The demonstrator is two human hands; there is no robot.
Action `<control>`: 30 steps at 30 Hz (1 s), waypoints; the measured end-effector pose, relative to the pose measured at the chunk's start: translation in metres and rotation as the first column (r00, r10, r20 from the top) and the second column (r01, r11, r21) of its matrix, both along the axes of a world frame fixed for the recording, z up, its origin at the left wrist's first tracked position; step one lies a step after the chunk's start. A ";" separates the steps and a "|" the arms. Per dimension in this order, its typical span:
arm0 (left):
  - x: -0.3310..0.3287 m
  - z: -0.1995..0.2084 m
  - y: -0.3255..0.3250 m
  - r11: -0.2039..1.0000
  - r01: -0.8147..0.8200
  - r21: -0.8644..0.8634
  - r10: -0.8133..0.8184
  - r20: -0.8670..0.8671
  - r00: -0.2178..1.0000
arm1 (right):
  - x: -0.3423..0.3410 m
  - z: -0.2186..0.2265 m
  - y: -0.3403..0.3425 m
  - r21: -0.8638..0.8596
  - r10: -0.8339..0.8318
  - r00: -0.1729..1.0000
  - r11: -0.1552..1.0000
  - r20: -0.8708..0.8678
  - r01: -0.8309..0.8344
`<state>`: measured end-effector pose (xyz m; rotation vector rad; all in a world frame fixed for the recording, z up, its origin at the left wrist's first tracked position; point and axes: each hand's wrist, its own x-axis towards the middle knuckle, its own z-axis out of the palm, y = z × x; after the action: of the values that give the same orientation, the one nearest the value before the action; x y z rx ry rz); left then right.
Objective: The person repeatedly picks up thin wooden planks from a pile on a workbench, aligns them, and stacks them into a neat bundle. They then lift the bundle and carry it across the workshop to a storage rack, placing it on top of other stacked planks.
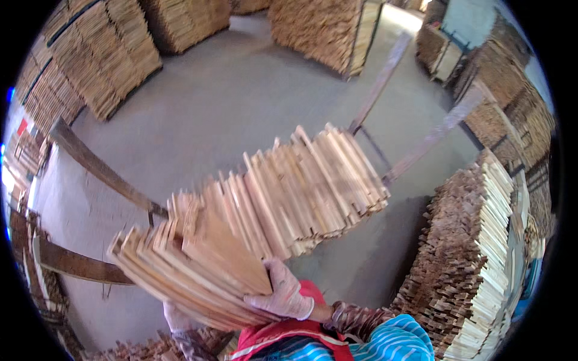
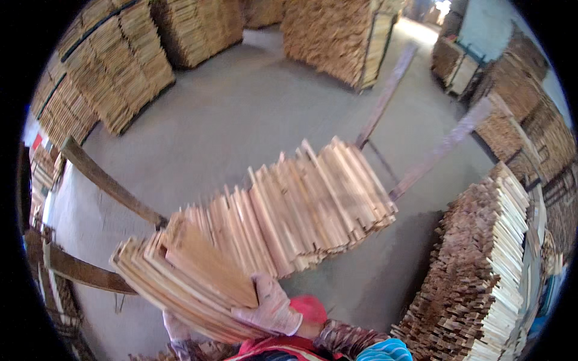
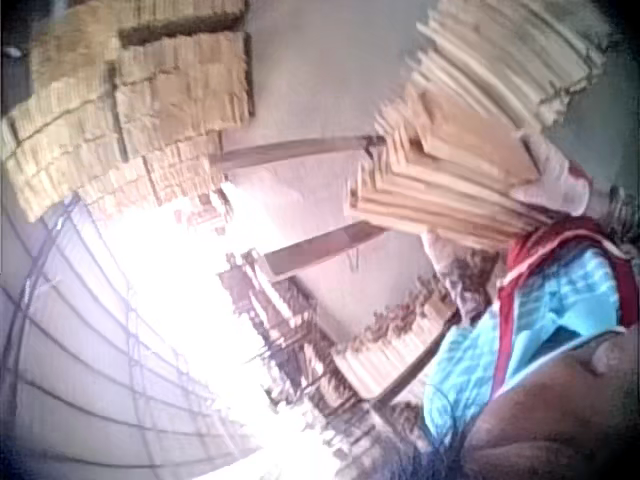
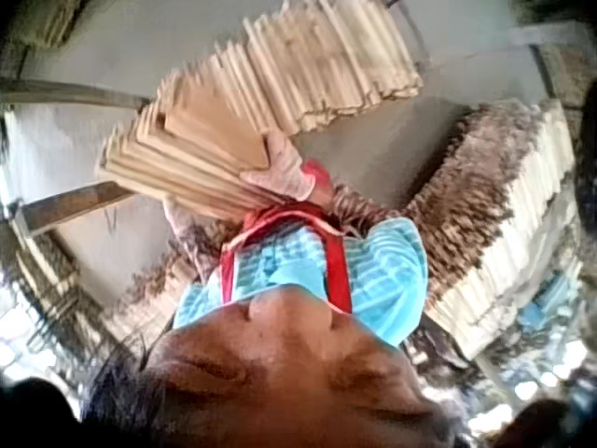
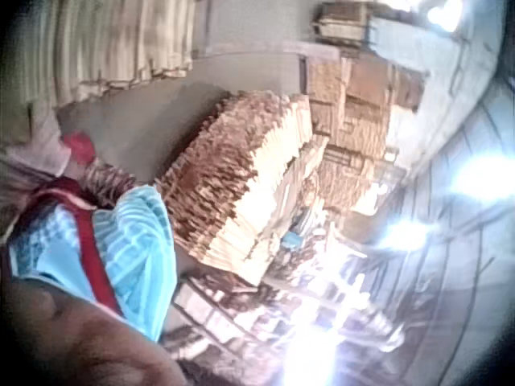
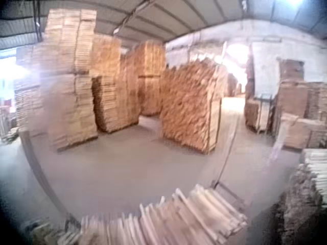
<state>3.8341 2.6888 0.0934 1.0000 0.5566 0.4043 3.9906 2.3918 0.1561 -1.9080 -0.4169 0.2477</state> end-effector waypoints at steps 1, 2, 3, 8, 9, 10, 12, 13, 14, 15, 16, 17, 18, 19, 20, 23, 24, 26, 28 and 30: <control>0.004 -0.007 0.020 0.998 0.020 0.058 -0.015 -0.082 0.996 | 0.016 0.003 0.010 0.009 -0.002 0.998 1.000 -0.062 0.002; 0.000 -0.010 0.040 0.991 0.027 0.128 -0.008 -0.147 0.989 | 0.019 0.006 0.026 0.041 0.009 0.995 0.999 -0.098 -0.005; -0.002 -0.015 0.056 0.998 -0.024 0.060 0.026 -0.032 0.999 | 0.023 0.004 0.046 0.073 0.050 0.993 0.996 -0.107 -0.042; 0.062 -0.015 0.079 0.993 0.043 0.107 -0.027 -0.146 0.989 | 0.074 -0.028 0.067 -0.018 -0.010 0.943 1.000 -0.332 0.005; 0.075 -0.019 0.078 0.987 0.067 0.148 -0.034 -0.214 0.976 | 0.091 -0.027 0.063 -0.037 -0.026 0.935 0.999 -0.355 0.013; 0.089 -0.033 0.081 0.984 0.087 0.153 -0.046 -0.251 0.967 | 0.107 -0.014 0.061 -0.005 -0.006 0.877 1.000 -0.480 0.003; 0.128 -0.064 0.078 0.984 0.126 0.125 -0.076 -0.348 0.935 | 0.135 -0.043 0.074 -0.091 0.017 0.870 0.993 -0.492 -0.072; 0.154 -0.082 0.074 0.983 0.156 0.094 -0.105 -0.407 0.907 | 0.145 -0.064 0.085 -0.214 -0.036 0.878 0.974 -0.477 -0.076; 0.176 -0.100 0.071 0.979 0.190 0.079 -0.136 -0.447 0.884 | 0.161 -0.072 0.092 -0.237 -0.023 0.865 0.965 -0.501 -0.112; 0.197 -0.110 0.063 0.971 0.226 0.075 -0.163 -0.482 0.861 | 0.172 -0.079 0.097 -0.222 0.026 0.838 0.960 -0.545 -0.174; 0.218 -0.123 0.056 0.952 0.296 0.078 -0.216 -0.511 0.832 | 0.186 -0.114 0.095 -0.210 0.054 0.870 0.961 -0.490 -0.178; 0.236 -0.135 0.054 0.927 0.368 0.078 -0.273 -0.533 0.801 | 0.200 -0.161 0.089 -0.199 0.092 0.895 0.960 -0.436 -0.195; 0.256 -0.148 0.053 0.903 0.420 0.085 -0.311 -0.546 0.778 | 0.230 -0.211 0.094 -0.457 0.113 0.884 0.822 -0.454 -0.340; 0.265 -0.159 0.055 0.883 0.463 0.083 -0.342 -0.561 0.754 | 0.239 -0.256 0.096 -0.640 0.149 0.844 0.588 -0.515 -0.494; 0.277 -0.170 0.057 0.875 0.478 0.071 -0.363 -0.555 0.748 | 0.244 -0.282 0.087 -0.733 0.417 0.853 0.464 -0.314 -0.497; 0.297 -0.195 0.053 0.838 0.543 0.044 -0.420 -0.583 0.695 | 0.222 -0.323 0.087 -0.728 0.065 0.997 0.682 -0.041 -0.074; 0.305 -0.195 0.063 0.836 0.546 0.054 -0.413 -0.592 0.692 | 0.225 -0.280 0.093 -0.746 -0.001 0.978 0.646 -0.209 -0.158; 0.316 -0.199 0.059 0.824 0.566 0.039 -0.436 -0.595 0.675 | 0.215 -0.279 0.096 -0.700 -0.036 0.975 0.702 -0.220 -0.132; 0.324 -0.203 0.057 0.822 0.570 0.027 -0.443 -0.600 0.667 | 0.209 -0.261 0.090 -0.670 -0.024 0.992 0.739 -0.125 -0.067; 0.328 -0.204 0.056 0.819 0.572 0.035 -0.441 -0.601 0.667 | 0.210 -0.265 0.093 -0.656 -0.043 0.981 0.749 -0.192 -0.096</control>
<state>4.1623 2.7451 -0.1101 1.4583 0.7421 -0.3794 4.2010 2.4850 -0.1089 -2.5500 -0.2301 0.6734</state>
